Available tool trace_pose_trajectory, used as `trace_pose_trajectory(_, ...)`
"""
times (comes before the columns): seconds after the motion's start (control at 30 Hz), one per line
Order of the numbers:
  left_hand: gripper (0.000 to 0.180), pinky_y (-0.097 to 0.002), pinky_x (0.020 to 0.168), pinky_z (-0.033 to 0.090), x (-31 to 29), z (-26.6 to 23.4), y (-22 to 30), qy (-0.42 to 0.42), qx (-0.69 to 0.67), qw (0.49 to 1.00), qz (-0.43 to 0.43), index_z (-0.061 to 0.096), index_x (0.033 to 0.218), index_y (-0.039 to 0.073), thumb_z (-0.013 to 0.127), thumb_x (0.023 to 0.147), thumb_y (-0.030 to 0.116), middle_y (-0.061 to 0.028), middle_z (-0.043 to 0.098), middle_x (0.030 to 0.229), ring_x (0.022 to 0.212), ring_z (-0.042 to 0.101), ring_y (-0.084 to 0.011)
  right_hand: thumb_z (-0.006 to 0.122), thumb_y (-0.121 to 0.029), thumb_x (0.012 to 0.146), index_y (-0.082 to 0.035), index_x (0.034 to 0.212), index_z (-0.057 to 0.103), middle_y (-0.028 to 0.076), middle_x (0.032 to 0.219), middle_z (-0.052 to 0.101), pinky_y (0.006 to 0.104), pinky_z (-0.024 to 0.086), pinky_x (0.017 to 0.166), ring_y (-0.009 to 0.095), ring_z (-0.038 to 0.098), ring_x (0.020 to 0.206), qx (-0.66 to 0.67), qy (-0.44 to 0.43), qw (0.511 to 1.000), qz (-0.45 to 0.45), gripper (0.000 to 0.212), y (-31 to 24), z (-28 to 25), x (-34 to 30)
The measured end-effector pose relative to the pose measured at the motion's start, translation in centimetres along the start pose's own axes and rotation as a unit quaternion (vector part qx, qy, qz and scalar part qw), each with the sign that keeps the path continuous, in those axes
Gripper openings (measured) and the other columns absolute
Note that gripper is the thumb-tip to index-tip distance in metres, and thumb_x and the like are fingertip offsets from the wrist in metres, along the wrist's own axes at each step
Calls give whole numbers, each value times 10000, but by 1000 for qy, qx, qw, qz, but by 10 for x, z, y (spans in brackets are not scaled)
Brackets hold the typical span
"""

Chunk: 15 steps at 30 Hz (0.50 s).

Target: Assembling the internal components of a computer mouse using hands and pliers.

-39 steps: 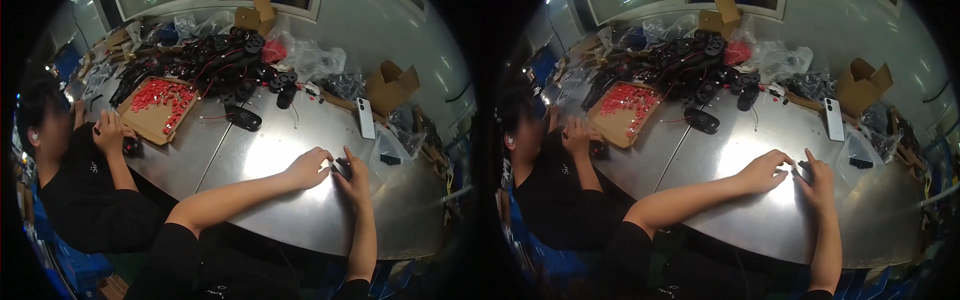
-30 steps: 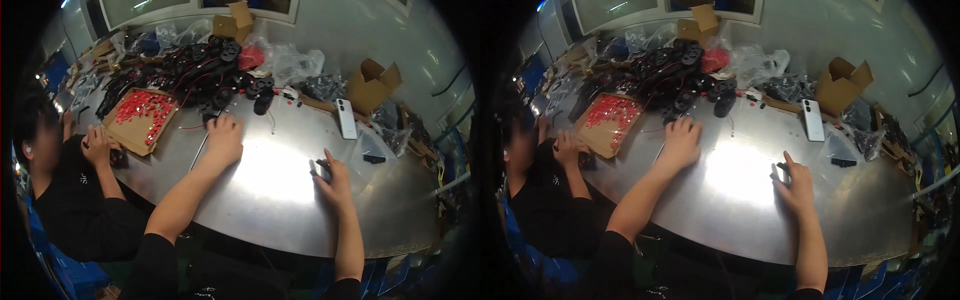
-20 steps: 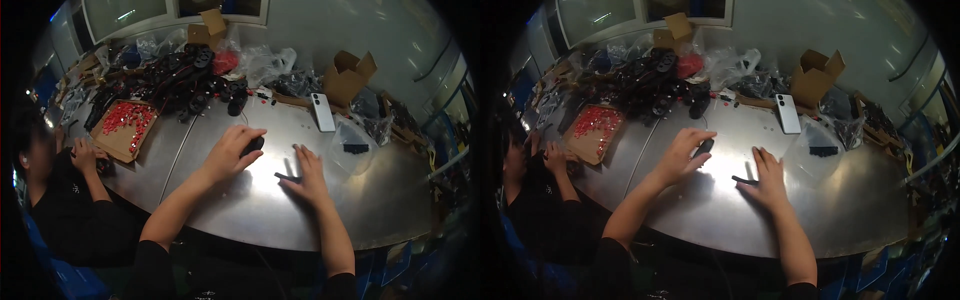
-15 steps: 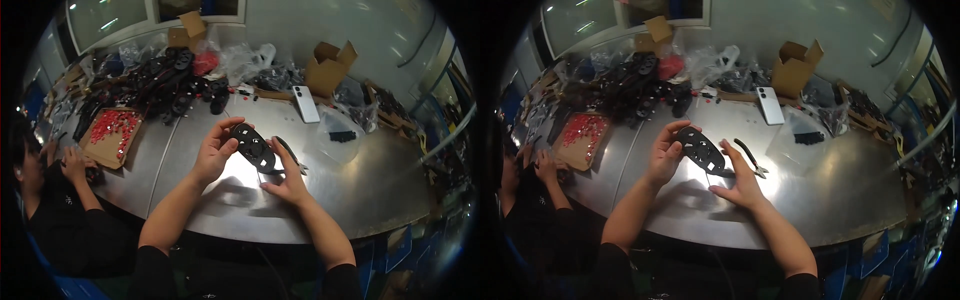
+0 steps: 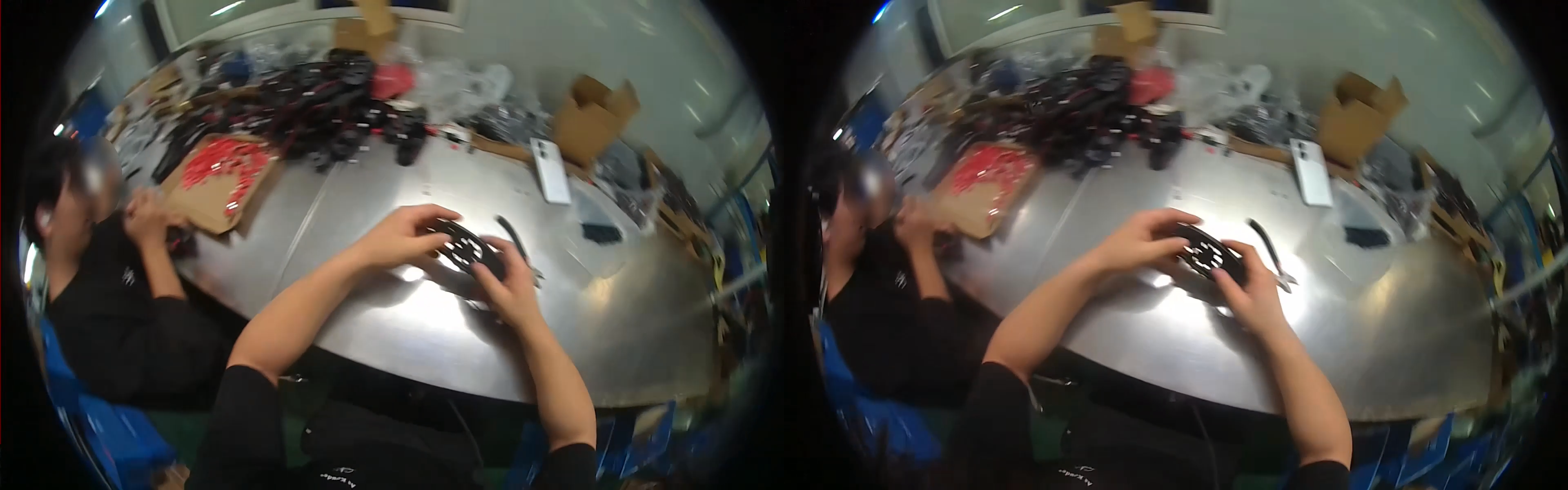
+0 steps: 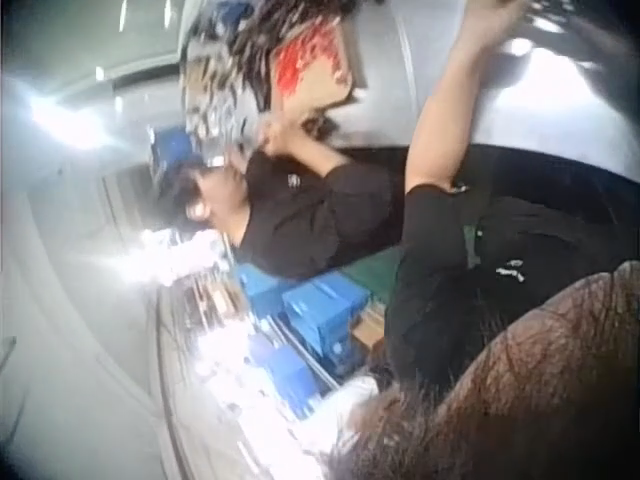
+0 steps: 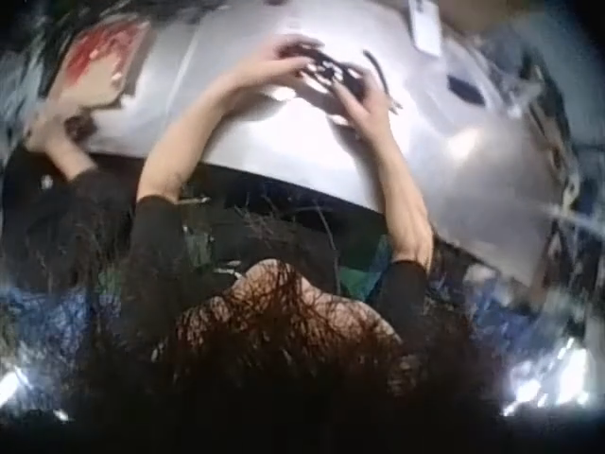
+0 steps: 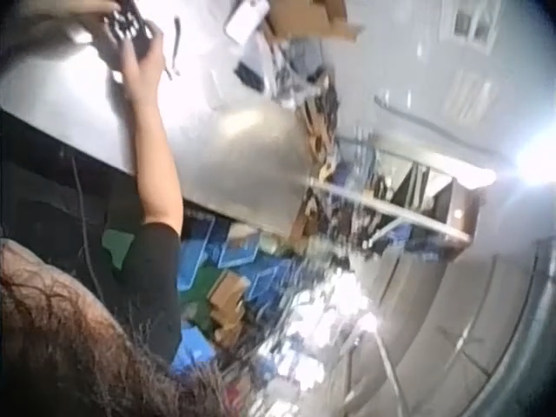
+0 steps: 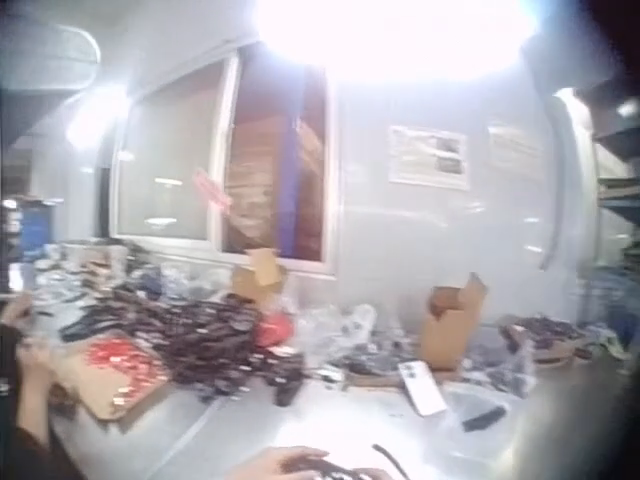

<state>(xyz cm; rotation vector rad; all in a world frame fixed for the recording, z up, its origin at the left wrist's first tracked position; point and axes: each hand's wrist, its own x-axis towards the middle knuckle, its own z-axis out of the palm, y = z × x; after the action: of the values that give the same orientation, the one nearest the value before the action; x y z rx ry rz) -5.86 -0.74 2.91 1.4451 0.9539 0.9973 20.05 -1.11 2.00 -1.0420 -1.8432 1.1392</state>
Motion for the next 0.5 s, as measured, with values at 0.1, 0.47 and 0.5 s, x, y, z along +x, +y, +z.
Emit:
trace_pose_trajectory(0.1, 422, -347, 920, 602, 2, -24, -2, 92, 101, 991, -11, 618, 1418, 35, 682, 1022, 166, -95, 737, 1203, 1019, 706, -167, 704, -85, 974, -15, 1365, 584, 120, 1153, 725, 288, 541, 882, 153, 693, 1030, -14, 2, 1000, -23, 415, 11, -1, -1)
trace_pose_trajectory(0.47, 284, -491, 960, 540, -118, -291, -23, 457, 607, 630, -163, 783, 1123, 72, 720, 921, 263, -173, 769, 1090, 1063, 714, -356, 704, -160, 977, -39, 1331, 606, 156, 1076, 755, 342, 550, 906, 226, 724, 997, -50, 59, 996, -41, 387, 23, -6, 19)
trace_pose_trajectory(0.5, 280, -475, 948, 552, -129, -306, -30, 448, 592, 655, -143, 779, 1119, 63, 730, 927, 261, -172, 771, 1098, 1047, 725, -341, 706, -177, 977, -44, 1335, 606, 163, 1077, 755, 353, 550, 914, 244, 727, 1005, -64, 47, 996, -39, 395, 18, -7, 19)
